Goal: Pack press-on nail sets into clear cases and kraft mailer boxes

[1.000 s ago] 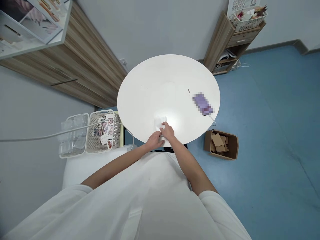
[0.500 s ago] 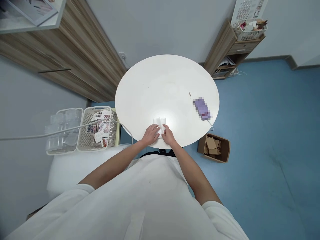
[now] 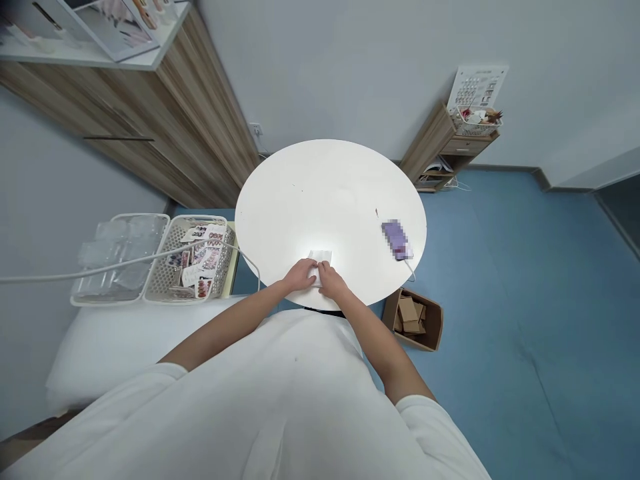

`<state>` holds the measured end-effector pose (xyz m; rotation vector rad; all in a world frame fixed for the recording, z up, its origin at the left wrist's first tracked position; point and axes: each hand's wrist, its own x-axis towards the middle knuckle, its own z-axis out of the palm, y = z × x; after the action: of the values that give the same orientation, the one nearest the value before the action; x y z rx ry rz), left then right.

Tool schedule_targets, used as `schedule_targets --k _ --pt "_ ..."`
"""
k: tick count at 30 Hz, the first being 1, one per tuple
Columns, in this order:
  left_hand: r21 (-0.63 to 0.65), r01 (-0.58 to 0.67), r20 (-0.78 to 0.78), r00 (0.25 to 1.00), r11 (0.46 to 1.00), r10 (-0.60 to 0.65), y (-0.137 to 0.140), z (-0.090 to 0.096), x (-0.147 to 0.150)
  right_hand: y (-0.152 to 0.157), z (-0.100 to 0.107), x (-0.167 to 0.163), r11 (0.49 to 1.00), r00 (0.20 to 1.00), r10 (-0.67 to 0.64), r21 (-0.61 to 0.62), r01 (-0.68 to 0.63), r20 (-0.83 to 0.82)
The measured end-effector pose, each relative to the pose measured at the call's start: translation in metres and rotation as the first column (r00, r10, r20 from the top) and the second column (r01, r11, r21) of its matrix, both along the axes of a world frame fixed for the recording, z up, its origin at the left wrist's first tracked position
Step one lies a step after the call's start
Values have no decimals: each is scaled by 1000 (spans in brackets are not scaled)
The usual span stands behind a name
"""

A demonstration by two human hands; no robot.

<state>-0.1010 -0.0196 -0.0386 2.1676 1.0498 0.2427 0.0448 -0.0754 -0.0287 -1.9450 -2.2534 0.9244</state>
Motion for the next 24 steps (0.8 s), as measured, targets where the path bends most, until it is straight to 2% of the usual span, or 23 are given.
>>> schedule_targets --k 4,6,8,13,17,20,22,24 --pt "-206 -35 -23 999 978 31 6 7 -3 0 11 0 994 999 7 -113 -1 52" --pt "-327 -31 -7 1000 945 30 4 10 -6 -2 17 2 986 1000 -12 -164 10 -13" --pt "-389 -40 45 997 920 62 -1 10 -9 -2 20 6 978 993 -65 -206 44 -100" --pt "-331 -191 99 967 924 235 -11 7 -13 18 24 15 912 952 -269 -356 204 -145" --pt "-267 -207 102 965 941 242 -12 3 -9 37 21 24 883 942 -301 -417 216 -148" --pt "-245 -287 93 944 926 317 -12 -2 -2 39 12 26 882 928 -351 -377 283 -124" --pt "-251 -380 58 912 890 406 -14 -6 3 34 4 23 889 896 -426 -245 388 -123" --pt "-248 -456 21 880 855 475 -16 -9 7 24 -3 19 862 845 -505 -53 504 -176"
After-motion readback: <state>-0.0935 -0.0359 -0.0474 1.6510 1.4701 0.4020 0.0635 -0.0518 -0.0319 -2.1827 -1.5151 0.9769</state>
